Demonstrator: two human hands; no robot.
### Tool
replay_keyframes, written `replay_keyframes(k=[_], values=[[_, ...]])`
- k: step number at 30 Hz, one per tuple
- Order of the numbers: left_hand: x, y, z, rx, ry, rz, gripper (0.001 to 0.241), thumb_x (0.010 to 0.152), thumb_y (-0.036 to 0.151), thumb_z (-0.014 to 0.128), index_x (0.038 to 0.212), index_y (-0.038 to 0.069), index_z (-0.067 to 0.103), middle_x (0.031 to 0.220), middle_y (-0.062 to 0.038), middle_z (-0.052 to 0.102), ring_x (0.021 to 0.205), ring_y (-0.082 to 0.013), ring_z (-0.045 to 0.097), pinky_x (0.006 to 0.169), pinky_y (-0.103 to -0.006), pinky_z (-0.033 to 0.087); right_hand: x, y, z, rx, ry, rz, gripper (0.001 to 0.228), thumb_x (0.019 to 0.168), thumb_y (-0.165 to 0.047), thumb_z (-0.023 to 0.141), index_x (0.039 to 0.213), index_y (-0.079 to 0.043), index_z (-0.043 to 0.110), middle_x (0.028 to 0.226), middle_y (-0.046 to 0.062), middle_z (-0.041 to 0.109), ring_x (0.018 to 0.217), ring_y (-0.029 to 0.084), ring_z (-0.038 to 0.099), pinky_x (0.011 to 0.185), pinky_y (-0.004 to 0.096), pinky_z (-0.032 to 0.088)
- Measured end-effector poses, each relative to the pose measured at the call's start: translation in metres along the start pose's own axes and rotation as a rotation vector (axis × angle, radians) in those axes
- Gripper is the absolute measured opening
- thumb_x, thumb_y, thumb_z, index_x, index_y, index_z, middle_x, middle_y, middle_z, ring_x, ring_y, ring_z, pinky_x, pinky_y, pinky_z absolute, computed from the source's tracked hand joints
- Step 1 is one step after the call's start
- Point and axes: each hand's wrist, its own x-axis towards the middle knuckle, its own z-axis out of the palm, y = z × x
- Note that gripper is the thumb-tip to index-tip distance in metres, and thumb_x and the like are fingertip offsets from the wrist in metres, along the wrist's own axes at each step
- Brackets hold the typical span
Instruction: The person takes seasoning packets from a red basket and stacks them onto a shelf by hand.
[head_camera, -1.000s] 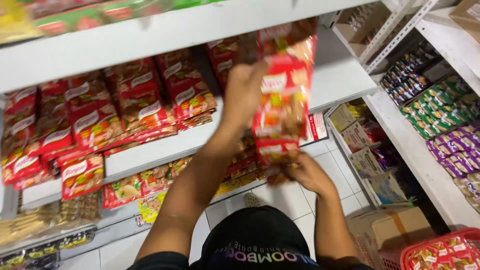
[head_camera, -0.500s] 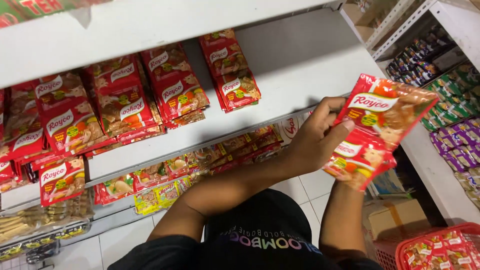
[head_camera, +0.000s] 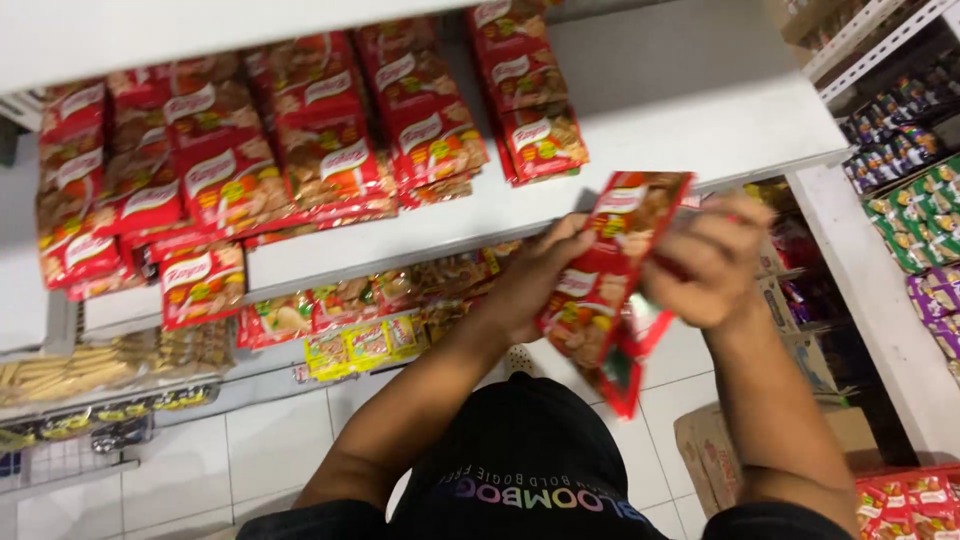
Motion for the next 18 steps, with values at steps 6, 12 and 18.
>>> replay_keyframes(k=[6,12,18], values=[[-0.063,-0.007,-0.035,-0.058,-0.150,-0.129,0.042,0.110,0.036,0.055,0.140,0.007,0.052,0.121,-0.007,0.062,0.102,-0.0142,0.064,0.087,-0.0314,0.055,0.032,-0.047,0.023,0.130,-0.021,-0.239,0.024,0.079,-0.026,0.087,0.092,-0.028,0.067,0.114,-0.004,0.064,0.109,0.020,0.050,0.104,0.046,0.042],[-0.100,0.016,-0.055,0.168,0.201,0.306,0.039,0.107,0.025,0.059,0.135,0.000,0.050,0.121,-0.016,0.064,0.107,-0.0196,0.064,0.094,-0.0335,0.055,0.046,-0.090,0.027,0.240,-0.074,0.382,0.046,0.088,-0.037,0.081,0.123,-0.019,0.055,0.137,0.008,0.040,0.127,0.026,0.043,0.116,0.049,0.038],[-0.073,0.082,-0.041,0.520,0.398,0.926,0.039,0.112,0.022,0.055,0.142,0.001,0.043,0.137,-0.013,0.060,0.128,-0.0174,0.059,0.114,-0.0352,0.046,0.082,-0.126,0.052,1.268,-0.151,1.385,0.074,0.100,-0.034,0.067,0.161,-0.012,0.034,0.108,0.013,0.062,0.085,0.019,0.058,0.074,0.038,0.047]])
